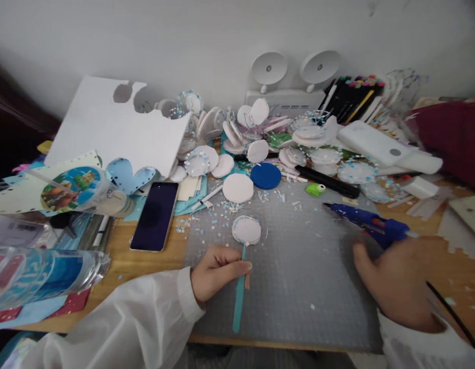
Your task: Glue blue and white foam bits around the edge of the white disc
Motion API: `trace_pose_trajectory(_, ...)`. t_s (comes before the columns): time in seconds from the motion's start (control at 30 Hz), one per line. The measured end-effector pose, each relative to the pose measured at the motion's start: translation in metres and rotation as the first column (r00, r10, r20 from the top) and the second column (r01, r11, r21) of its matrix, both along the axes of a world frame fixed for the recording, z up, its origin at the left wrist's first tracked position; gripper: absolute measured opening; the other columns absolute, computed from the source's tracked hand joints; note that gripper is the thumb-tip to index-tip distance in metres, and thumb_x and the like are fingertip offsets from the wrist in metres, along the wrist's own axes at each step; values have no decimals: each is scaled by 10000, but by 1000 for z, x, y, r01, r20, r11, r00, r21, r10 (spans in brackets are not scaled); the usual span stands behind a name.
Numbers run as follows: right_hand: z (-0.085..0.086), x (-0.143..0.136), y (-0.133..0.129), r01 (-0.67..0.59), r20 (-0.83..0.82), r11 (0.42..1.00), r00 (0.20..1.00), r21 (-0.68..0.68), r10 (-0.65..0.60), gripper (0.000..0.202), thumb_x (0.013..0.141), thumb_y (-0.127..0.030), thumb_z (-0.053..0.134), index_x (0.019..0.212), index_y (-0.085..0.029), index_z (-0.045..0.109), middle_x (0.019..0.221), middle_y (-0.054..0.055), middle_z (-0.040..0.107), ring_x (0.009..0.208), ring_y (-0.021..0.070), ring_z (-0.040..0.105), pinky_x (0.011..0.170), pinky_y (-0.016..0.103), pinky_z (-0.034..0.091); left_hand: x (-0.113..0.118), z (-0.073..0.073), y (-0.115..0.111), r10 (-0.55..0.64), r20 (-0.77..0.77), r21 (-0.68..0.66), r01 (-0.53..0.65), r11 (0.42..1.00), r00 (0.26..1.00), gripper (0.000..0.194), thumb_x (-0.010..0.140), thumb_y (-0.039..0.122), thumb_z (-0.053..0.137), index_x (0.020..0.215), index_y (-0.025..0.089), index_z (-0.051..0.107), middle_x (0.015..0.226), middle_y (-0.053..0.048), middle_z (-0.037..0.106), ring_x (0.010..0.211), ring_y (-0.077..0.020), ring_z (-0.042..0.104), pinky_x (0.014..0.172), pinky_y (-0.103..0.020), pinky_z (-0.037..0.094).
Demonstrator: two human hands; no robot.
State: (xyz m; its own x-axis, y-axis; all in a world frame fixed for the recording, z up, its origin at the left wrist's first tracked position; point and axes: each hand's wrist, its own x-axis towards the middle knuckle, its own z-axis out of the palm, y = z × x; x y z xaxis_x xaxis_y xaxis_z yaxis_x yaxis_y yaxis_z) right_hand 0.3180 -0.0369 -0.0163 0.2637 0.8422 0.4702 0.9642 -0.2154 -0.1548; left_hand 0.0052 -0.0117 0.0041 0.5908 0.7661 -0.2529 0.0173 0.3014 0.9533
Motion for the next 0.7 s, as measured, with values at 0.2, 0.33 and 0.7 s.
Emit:
trace_pose_trajectory(0.2, 40, -29, 10, 309, -239, 951, 922, -26, -306, 311, 611, -447, 700, 631, -242, 467, 512, 41, 501, 489, 230, 529, 473, 346, 378, 0, 0, 0, -24, -18, 4, 24, 1000, 1000, 492, 788, 512, 596, 507, 109, 634, 456, -10, 497, 446, -83, 381, 472, -229, 275)
trace_pose_trajectory(0.33, 37, -44, 14, 13, -316, 998, 949, 60, 7, 248, 591, -402, 661, 546, -222, 496, 479, 53, 533, 496, 231, 548, 519, 360, 408, 0, 0, 1, -43, -10, 20, 43, 999, 999, 470, 813, 472, 577, 521, 107, 632, 472, -10, 503, 457, -82, 392, 478, -227, 283)
trace_pose_trajectory(0.7, -5, -70, 21, -477, -111, 855, 856, 205, 505, 225, 731, -376, 598, 604, -205, 527, 452, 11, 539, 380, 182, 544, 387, 278, 391, -1, -5, 0, -75, 0, 12, 75, 997, 997, 461, 826, 447, 568, 537, 94, 640, 498, -29, 542, 466, -86, 429, 470, -220, 292)
